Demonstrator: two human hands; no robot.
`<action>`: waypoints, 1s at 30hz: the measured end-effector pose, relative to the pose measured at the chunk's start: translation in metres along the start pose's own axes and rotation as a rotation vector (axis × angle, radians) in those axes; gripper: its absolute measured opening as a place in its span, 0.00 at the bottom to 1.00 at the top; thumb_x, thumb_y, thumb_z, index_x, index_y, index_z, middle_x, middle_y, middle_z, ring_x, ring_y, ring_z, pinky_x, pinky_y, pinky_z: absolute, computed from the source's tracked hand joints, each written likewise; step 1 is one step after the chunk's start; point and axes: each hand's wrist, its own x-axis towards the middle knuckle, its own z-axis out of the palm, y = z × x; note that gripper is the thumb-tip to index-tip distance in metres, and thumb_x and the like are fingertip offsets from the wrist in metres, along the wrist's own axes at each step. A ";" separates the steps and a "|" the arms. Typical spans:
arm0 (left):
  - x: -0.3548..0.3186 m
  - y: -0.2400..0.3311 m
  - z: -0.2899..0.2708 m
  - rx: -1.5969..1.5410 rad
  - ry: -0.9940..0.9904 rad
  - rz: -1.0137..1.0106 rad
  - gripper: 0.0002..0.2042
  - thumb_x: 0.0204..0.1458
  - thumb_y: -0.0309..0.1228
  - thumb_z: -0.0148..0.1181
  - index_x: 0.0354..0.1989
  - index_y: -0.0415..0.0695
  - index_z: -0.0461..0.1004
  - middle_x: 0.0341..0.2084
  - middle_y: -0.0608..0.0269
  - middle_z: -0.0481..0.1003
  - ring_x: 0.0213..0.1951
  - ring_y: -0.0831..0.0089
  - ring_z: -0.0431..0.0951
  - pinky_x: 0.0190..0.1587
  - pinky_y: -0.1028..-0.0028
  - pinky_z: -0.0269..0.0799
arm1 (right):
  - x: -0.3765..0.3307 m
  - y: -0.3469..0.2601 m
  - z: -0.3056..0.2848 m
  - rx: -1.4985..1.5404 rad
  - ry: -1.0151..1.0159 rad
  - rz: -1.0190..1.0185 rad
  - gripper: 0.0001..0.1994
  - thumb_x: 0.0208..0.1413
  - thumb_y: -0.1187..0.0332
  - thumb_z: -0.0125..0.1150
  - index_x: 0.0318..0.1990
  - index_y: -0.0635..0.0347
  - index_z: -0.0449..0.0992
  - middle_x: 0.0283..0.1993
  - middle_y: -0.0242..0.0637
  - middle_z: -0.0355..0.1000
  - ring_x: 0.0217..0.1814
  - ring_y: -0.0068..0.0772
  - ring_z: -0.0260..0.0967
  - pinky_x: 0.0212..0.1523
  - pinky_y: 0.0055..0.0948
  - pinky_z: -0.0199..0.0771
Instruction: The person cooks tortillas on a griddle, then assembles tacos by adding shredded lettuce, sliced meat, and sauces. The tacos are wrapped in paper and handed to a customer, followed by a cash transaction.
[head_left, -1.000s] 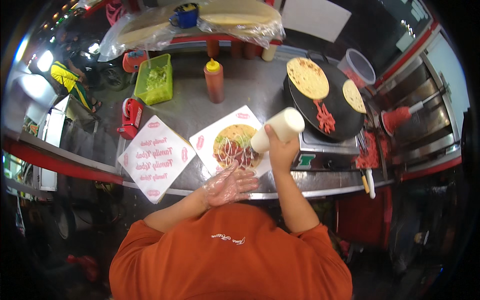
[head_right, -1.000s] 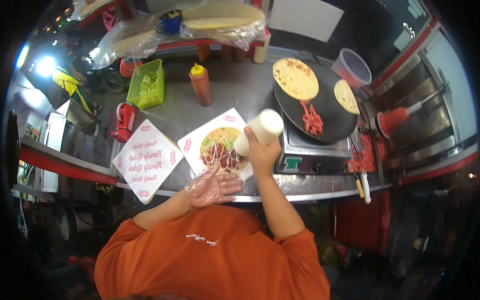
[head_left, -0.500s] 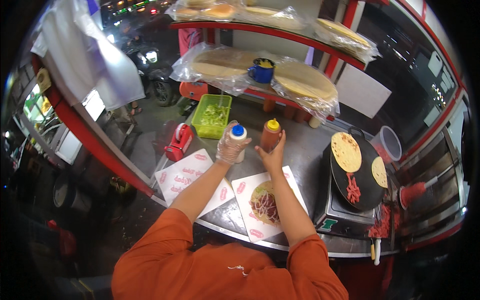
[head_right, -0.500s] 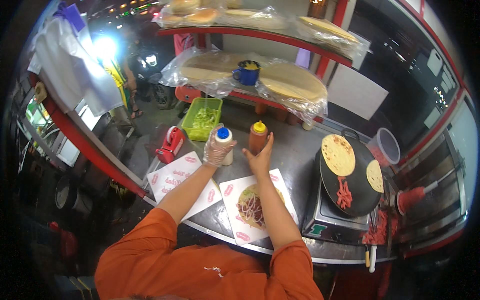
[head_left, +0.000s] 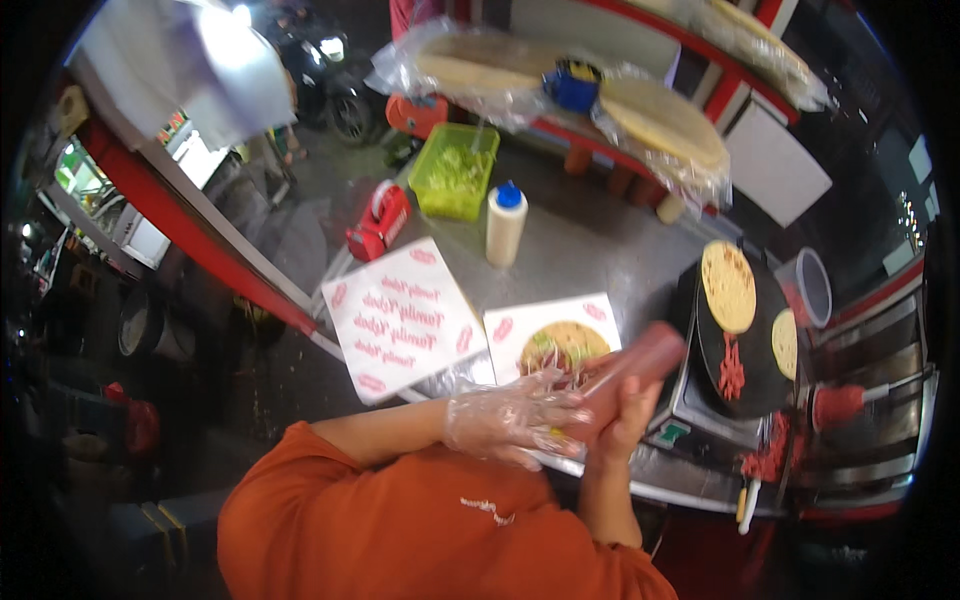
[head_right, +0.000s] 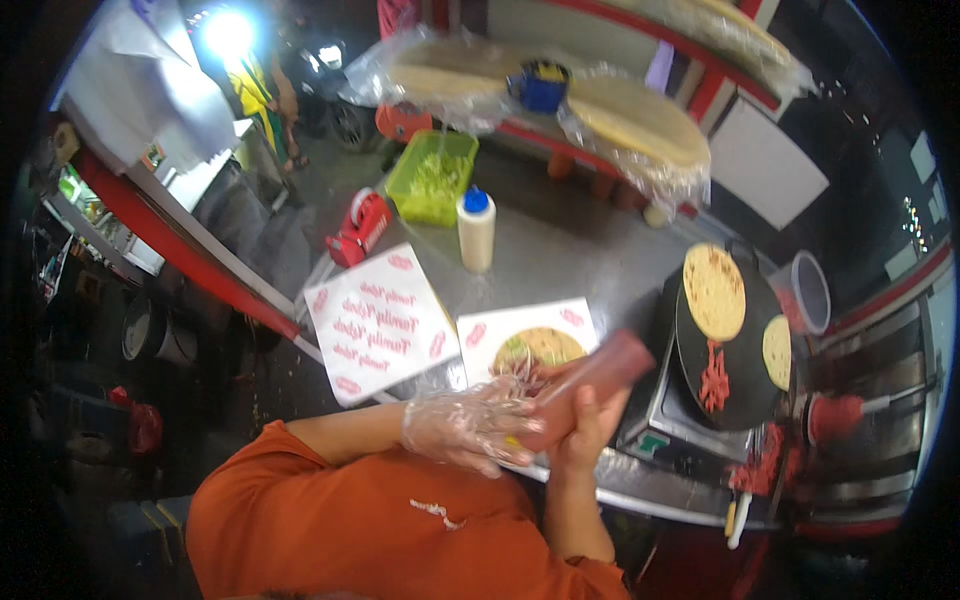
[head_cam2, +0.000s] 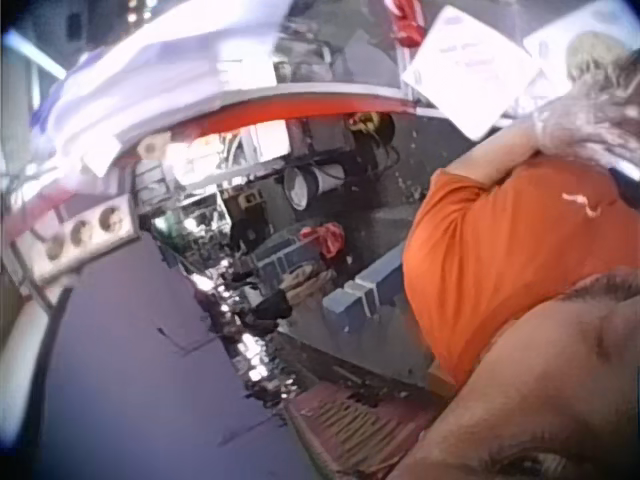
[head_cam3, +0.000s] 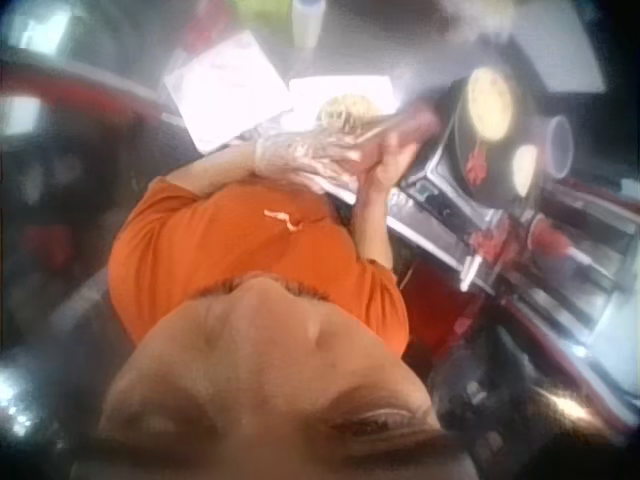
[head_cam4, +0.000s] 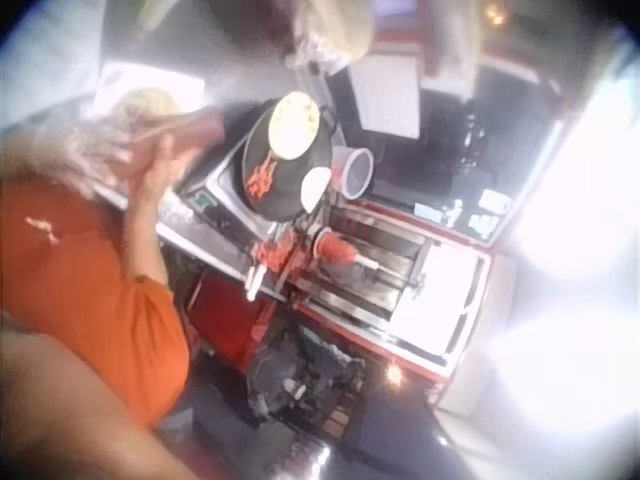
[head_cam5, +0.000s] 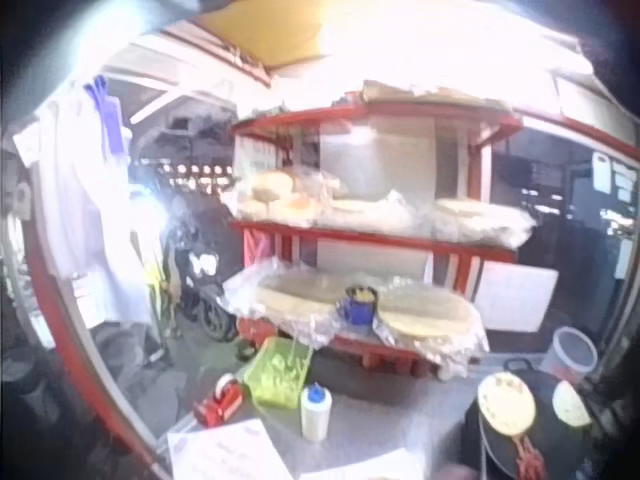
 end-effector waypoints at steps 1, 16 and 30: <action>-0.011 0.015 0.010 -0.048 -0.032 -0.036 0.34 0.55 0.35 0.72 0.72 0.50 0.67 0.73 0.56 0.64 0.75 0.49 0.60 0.77 0.50 0.49 | 0.003 -0.008 -0.014 -0.173 0.032 -0.221 0.30 0.60 0.59 0.71 0.63 0.65 0.65 0.53 0.49 0.76 0.55 0.45 0.78 0.61 0.44 0.78; -0.010 0.012 0.065 -1.033 -0.156 -0.884 0.19 0.70 0.38 0.56 0.64 0.42 0.73 0.57 0.55 0.78 0.57 0.62 0.80 0.64 0.62 0.74 | 0.024 -0.020 -0.030 -0.483 0.336 -0.297 0.20 0.57 0.76 0.73 0.55 0.70 0.73 0.53 0.50 0.81 0.55 0.38 0.79 0.59 0.34 0.78; -0.025 -0.124 -0.075 0.022 1.078 -0.802 0.35 0.51 0.29 0.77 0.66 0.43 0.63 0.54 0.58 0.75 0.55 0.68 0.78 0.60 0.65 0.75 | 0.091 0.038 0.016 -1.114 -0.149 -0.332 0.23 0.61 0.70 0.65 0.63 0.63 0.71 0.64 0.50 0.71 0.68 0.55 0.67 0.68 0.45 0.65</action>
